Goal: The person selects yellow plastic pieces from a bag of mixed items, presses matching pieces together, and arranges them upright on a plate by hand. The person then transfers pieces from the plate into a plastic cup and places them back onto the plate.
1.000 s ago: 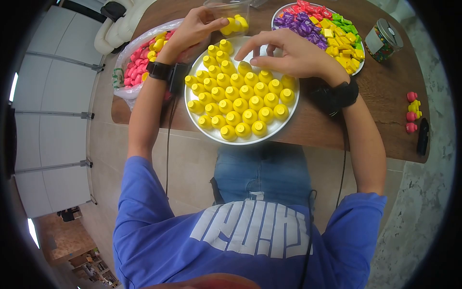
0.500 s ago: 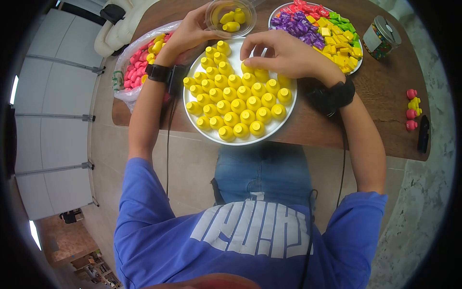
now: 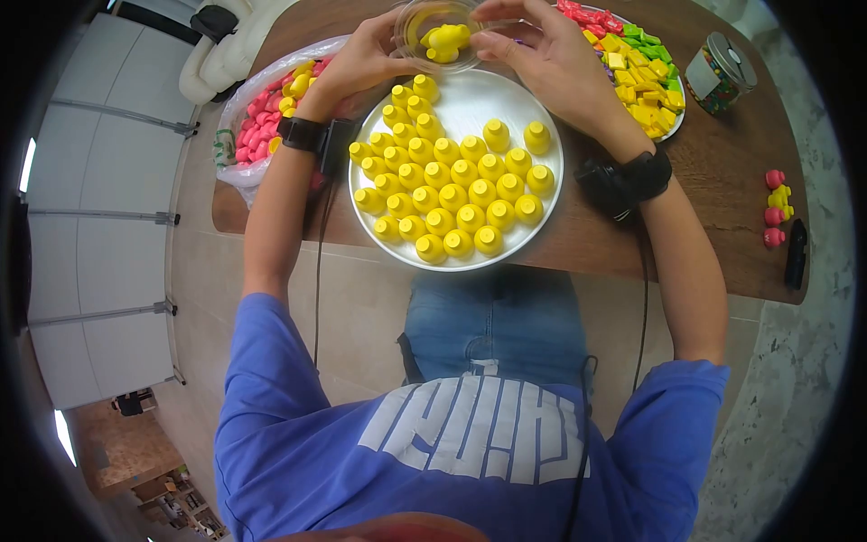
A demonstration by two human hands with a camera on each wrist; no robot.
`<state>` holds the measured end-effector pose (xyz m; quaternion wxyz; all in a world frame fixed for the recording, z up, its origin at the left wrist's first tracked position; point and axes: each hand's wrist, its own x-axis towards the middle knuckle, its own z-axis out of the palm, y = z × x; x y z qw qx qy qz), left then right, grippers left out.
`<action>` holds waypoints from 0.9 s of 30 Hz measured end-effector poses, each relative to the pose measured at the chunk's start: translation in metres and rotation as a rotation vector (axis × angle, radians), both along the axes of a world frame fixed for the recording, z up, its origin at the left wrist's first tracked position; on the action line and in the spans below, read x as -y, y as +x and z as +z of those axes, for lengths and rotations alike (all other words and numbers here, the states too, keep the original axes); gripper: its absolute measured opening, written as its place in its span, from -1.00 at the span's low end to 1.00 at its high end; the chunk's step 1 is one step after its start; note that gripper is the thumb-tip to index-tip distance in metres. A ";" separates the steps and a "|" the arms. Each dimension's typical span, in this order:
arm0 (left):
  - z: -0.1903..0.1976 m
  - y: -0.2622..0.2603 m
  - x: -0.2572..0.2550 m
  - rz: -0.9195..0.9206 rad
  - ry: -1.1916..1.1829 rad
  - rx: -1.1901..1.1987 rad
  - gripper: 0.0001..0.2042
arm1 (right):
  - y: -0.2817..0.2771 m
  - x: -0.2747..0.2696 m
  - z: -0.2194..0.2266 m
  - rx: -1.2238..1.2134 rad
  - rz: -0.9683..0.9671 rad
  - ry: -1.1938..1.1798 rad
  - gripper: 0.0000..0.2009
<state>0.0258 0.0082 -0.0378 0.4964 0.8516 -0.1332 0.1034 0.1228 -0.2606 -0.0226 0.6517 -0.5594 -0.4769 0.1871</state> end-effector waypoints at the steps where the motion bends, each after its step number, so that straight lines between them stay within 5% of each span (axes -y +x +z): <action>1: 0.001 0.000 0.002 0.000 -0.012 0.000 -0.27 | -0.007 -0.001 0.004 -0.048 -0.055 0.069 -0.80; 5: 0.009 -0.008 0.012 0.036 -0.031 -0.021 -0.30 | -0.001 0.003 0.000 -0.017 -0.031 -0.014 -0.83; 7: 0.009 -0.008 0.013 0.055 -0.112 -0.084 -0.35 | 0.006 0.004 0.001 0.395 0.080 -0.043 -0.86; 15: 0.000 0.002 0.000 0.225 0.027 -0.110 -0.48 | 0.005 0.018 0.010 0.551 0.340 -0.315 -0.73; 22: 0.001 0.000 0.000 0.117 -0.073 -0.122 -0.42 | 0.005 0.018 0.011 0.417 0.344 -0.468 -0.77; 27: 0.004 -0.003 0.006 0.049 -0.062 -0.024 -0.31 | 0.000 0.015 0.007 0.114 0.118 -0.209 -0.70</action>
